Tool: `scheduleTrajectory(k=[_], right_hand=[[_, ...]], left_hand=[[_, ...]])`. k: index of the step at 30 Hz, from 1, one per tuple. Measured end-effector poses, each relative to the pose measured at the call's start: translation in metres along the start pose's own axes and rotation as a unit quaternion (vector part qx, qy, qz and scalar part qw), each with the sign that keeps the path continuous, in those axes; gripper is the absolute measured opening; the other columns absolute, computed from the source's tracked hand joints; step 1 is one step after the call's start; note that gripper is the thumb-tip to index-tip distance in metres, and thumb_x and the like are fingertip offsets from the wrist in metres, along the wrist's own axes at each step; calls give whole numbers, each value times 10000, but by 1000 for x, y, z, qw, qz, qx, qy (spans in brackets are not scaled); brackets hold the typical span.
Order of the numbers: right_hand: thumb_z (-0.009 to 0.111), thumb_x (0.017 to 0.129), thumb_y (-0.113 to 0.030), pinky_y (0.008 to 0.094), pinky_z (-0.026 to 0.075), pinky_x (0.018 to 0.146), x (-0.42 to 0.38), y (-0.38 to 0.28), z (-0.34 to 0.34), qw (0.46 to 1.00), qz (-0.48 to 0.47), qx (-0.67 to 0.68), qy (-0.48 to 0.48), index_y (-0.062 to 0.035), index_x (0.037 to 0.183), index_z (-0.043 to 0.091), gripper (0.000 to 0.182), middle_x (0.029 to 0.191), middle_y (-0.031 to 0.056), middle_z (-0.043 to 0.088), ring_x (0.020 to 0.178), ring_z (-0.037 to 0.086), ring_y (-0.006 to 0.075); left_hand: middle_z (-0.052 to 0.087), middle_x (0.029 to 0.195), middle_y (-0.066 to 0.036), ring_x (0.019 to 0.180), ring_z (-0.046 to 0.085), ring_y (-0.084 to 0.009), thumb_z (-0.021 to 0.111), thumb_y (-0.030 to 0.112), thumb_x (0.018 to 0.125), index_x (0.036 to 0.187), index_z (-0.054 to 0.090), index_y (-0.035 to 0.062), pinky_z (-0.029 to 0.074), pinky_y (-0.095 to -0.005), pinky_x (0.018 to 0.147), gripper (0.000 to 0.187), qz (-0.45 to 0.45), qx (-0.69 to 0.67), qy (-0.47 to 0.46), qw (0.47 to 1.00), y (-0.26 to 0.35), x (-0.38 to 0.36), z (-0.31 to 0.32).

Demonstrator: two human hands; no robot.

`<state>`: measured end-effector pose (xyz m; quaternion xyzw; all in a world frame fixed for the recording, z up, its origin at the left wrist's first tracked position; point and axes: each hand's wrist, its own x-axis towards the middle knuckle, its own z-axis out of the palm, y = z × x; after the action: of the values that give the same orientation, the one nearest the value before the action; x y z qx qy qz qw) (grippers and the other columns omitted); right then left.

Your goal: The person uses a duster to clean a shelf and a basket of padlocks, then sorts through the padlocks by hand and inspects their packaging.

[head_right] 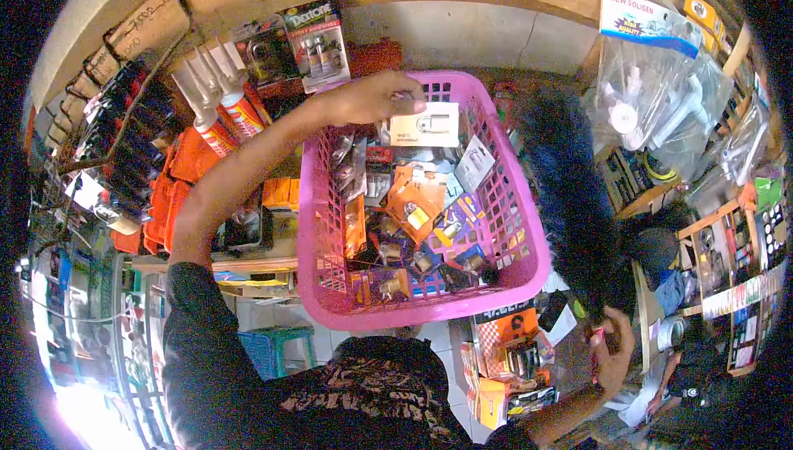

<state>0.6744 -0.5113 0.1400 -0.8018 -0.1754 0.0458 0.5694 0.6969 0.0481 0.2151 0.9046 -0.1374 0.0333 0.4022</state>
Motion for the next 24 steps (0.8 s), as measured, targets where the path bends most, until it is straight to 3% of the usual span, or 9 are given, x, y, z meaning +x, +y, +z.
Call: scheduleTrajectory(k=[1,3,6,9,10,14,18,23,24], right_hand=[[736,790,-351,265,456,703,-2,4,-1,1000,-1,0,0,-18,1208,572,559,874,24,571,803,549,123],[761,748,-395,258,442,648,-4,15,-2,999,-34,21,27,-20,1200,572,617,877,18,542,786,536,115],[775,716,-405,250,430,645,-10,20,0,997,-16,68,27,-28,1207,569,653,907,15,521,778,520,108],[777,707,-393,250,424,642,-8,23,4,997,-20,48,55,-33,1209,571,651,899,15,515,753,514,111],[777,707,-393,250,424,642,-5,22,7,997,-22,47,52,-33,1209,571,651,899,15,515,753,514,111],[777,707,-392,263,442,668,-5,0,27,997,-30,56,45,-35,1202,571,644,862,26,556,745,544,127],[789,704,-384,266,460,683,-8,10,28,997,-35,67,34,-31,1211,557,660,877,69,631,759,585,141],[789,725,-383,267,467,658,-20,-5,35,995,-23,92,12,-24,1215,529,661,885,106,658,725,596,151],[786,734,-382,267,469,649,-20,-4,36,996,-22,87,6,-21,1216,520,658,884,110,659,713,595,153]], left_hand=[[635,824,-27,748,565,-122,609,334,945,982,654,24,492,-320,654,315,-82,-94,19,992,13,-12,2],[643,895,-11,789,568,-112,617,345,943,1026,660,43,495,-298,689,317,-119,-157,9,980,29,-32,5],[651,910,-24,865,570,-96,651,312,923,1026,677,30,478,-267,781,301,-71,-153,60,984,26,-52,10],[659,918,-27,877,574,-97,657,295,918,1015,679,10,479,-273,785,302,-86,-104,55,989,32,-65,12],[660,877,-31,851,577,-97,684,303,895,985,685,1,479,-274,771,316,-40,-87,65,993,26,-67,15],[651,791,-34,787,589,-111,760,313,818,900,701,6,477,-271,733,323,-2,-32,27,999,28,-66,26],[638,766,-34,731,577,-109,809,319,759,855,682,20,470,-295,659,339,47,-67,20,996,18,-50,53],[623,745,-48,708,575,-118,801,302,763,850,660,17,461,-308,630,329,41,-2,-42,998,2,-13,91],[627,745,-60,700,580,-133,797,297,765,854,657,16,463,-317,629,326,88,29,-29,995,-9,-3,104]])
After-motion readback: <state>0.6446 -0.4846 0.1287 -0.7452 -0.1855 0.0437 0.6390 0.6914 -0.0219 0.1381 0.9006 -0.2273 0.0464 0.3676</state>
